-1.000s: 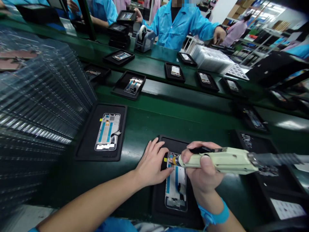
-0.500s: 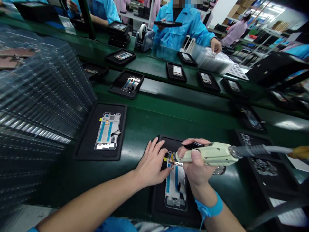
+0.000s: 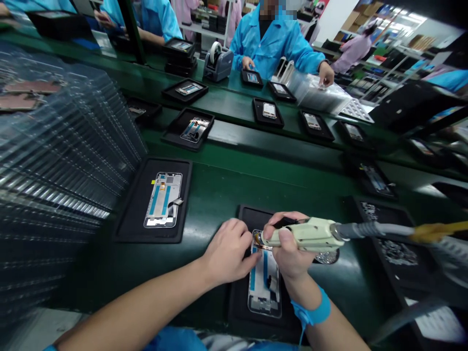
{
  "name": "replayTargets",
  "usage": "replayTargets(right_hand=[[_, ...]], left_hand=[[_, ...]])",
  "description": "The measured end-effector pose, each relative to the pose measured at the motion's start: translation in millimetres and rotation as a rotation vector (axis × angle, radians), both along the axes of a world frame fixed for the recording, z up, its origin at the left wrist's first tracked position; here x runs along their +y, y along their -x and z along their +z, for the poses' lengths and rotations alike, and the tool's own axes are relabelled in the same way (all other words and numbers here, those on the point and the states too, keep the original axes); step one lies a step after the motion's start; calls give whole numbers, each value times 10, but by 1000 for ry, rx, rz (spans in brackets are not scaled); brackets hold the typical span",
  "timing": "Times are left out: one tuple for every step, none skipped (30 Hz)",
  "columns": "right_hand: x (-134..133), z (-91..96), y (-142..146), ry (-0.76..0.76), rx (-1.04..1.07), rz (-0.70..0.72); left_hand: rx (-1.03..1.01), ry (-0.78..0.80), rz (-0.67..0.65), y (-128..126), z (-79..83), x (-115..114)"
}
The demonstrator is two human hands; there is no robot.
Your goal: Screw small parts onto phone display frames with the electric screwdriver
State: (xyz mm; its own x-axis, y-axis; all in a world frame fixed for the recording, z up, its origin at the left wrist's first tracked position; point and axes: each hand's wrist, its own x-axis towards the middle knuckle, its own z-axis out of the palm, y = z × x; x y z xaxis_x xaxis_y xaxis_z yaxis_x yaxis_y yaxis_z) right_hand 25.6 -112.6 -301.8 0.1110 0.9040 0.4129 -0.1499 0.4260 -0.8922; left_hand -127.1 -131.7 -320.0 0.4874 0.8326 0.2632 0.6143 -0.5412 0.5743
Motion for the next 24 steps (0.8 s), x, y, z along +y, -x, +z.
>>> replayTargets(right_hand=[[6,17,-6,0,8,-8],[13,47,-29,-1,25,-23],[21,90,-69,-9,47,-44],[30,144,-126,-24,72,-72],[38,204,-200,-42,95,-104],[46,264,-286,-63,113,-137],[55,319,-379,-89,127,-174],[63,364,-472,-117,135,-214],[72,396,-559,-141,142,-254],[82,415,-636,-158,150,-293],[92,422,-700,-169,161,-329],[102,418,-749,-171,172,-359],[110,407,-785,-167,184,-383],[116,388,-810,-161,194,-400],[119,364,-827,-155,203,-415],[120,335,-839,-149,208,-427],[118,303,-849,-142,209,-433],[115,268,-860,-130,205,-434],[110,232,-873,-111,197,-431],[103,195,-888,-88,185,-423],[95,160,-904,-65,172,-413],[86,128,-920,-44,159,-402],[76,100,-935,-24,148,-396],[66,77,-947,-5,139,-392]], left_hand=[[20,-31,-101,7,34,-62],[47,-62,-232,6,60,-153],[83,-97,-369,-1,72,-267],[129,-138,-477,-12,70,-391],[178,-176,-542,-26,53,-509],[227,-211,-555,-39,25,-603],[266,-231,-527,-51,-8,-653],[300,-237,-476,-63,-38,-645],[324,-229,-412,-78,-58,-573],[344,-212,-344,-98,-66,-434],[363,-196,-276,-125,-61,-234],[381,-192,-204,-160,-46,15],[392,-199,-136,-202,-24,295],[398,-208,-81,-246,2,587],[402,-214,-16,-291,28,870],[404,-217,63,-332,55,1122],[403,-218,146,-365,80,1327],[401,-217,223,-382,104,1471],[398,-217,284,-378,128,1547],[396,-218,321,-347,151,1554],[394,-221,336,-282,174,1496],[395,-227,338,-181,197,1380],[397,-236,335,-43,218,1219],[401,-248,339,125,234,1025]])
